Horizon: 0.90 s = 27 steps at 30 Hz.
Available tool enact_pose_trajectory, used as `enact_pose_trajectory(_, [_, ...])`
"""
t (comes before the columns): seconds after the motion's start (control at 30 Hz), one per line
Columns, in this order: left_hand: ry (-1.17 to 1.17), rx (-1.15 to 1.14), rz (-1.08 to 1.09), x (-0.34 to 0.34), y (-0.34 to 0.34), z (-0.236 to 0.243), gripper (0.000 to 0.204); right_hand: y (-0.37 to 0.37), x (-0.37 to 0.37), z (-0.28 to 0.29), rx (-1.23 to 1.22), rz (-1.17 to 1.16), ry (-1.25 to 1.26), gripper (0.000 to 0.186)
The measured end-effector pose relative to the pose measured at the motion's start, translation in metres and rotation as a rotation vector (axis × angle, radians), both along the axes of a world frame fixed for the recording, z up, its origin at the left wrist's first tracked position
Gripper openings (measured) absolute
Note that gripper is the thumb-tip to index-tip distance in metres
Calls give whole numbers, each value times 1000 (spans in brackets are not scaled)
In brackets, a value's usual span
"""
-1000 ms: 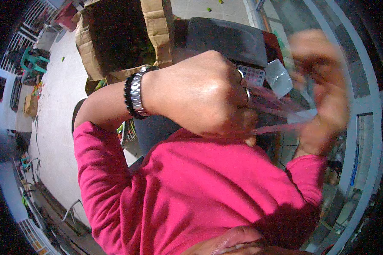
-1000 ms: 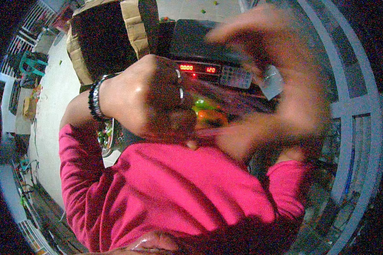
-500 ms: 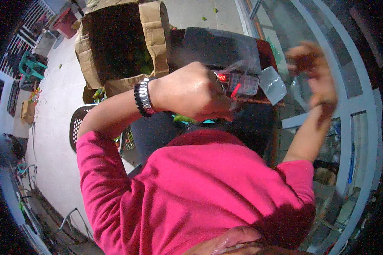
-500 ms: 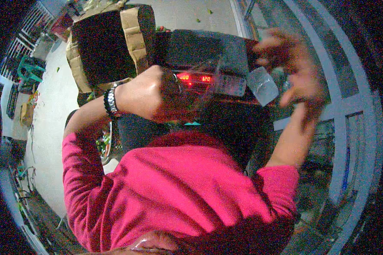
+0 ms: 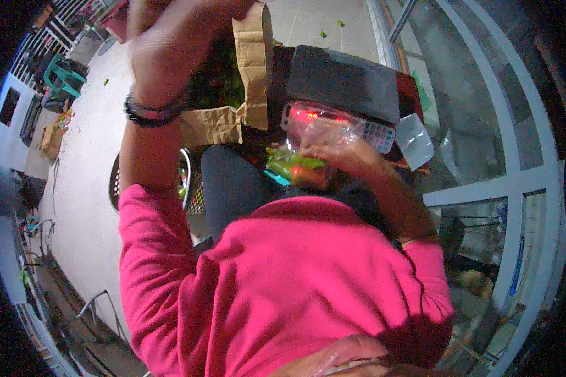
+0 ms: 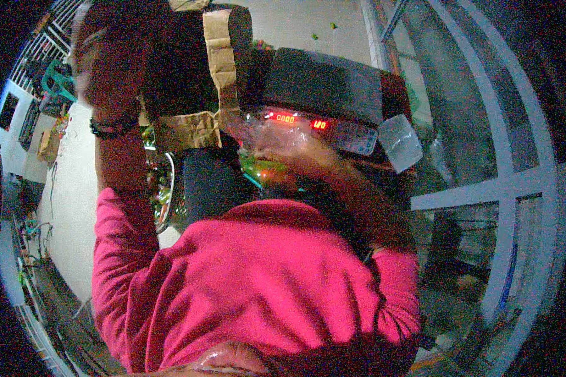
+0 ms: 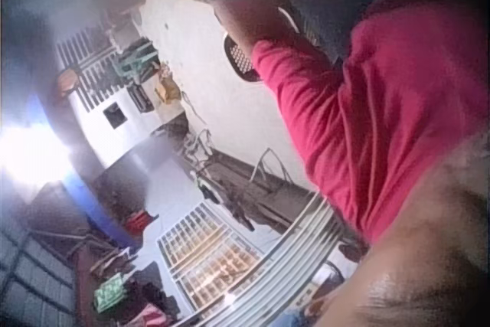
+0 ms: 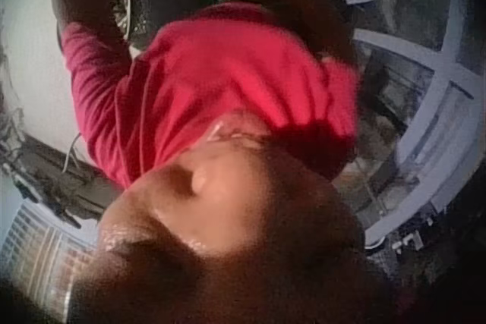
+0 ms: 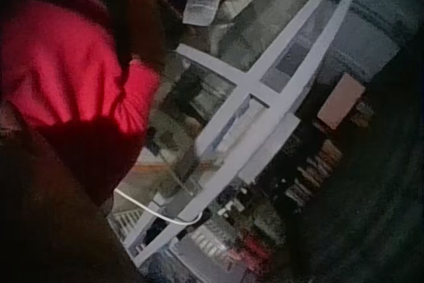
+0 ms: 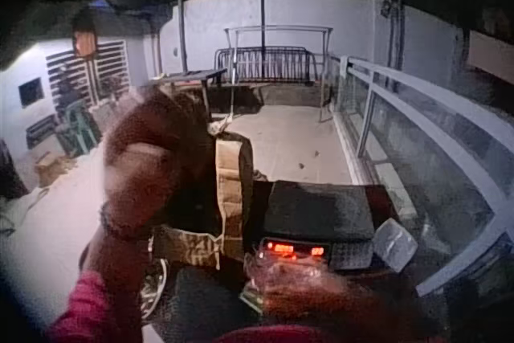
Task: The person picks green and red peppers from a cardboard box, places them on a digital scale, and then transfers them into clear plastic bags. The person ties the bags shut and places them into a basket. This process is repeated multiple times throughout the video.
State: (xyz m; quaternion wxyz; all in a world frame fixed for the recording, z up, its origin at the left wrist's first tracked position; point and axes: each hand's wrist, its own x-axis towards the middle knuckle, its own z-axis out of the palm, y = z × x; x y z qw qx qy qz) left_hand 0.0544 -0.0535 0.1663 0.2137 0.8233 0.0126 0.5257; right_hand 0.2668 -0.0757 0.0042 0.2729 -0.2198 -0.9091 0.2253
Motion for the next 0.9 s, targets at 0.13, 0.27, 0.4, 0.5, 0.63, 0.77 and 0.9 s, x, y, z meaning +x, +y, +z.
enact_pose_trajectory(0.13, [346,-557,-525,-21,17,-65,93,-23,-8,61,-482,-49,172,18])
enact_pose_trajectory(0.27, [895,-106,-297,1,0,-139,79,-27,-7,86,-484,123,353,20])
enact_pose_trajectory(0.4, [910,-502,-590,37,-29,-175,54,-39,-12,111,-438,75,309,20])
enact_pose_trajectory(0.5, [1081,-647,-581,52,-49,-144,52,-50,-18,127,-530,108,263,21])
enact_pose_trajectory(0.63, [953,-625,-627,60,-70,-143,46,-49,-31,128,-271,136,227,18])
enact_pose_trajectory(0.77, [786,-508,-586,66,-83,-145,43,-54,-46,135,-185,124,222,17])
enact_pose_trajectory(0.9, [913,-683,-613,76,-85,-158,43,-56,-61,133,-263,205,312,14])
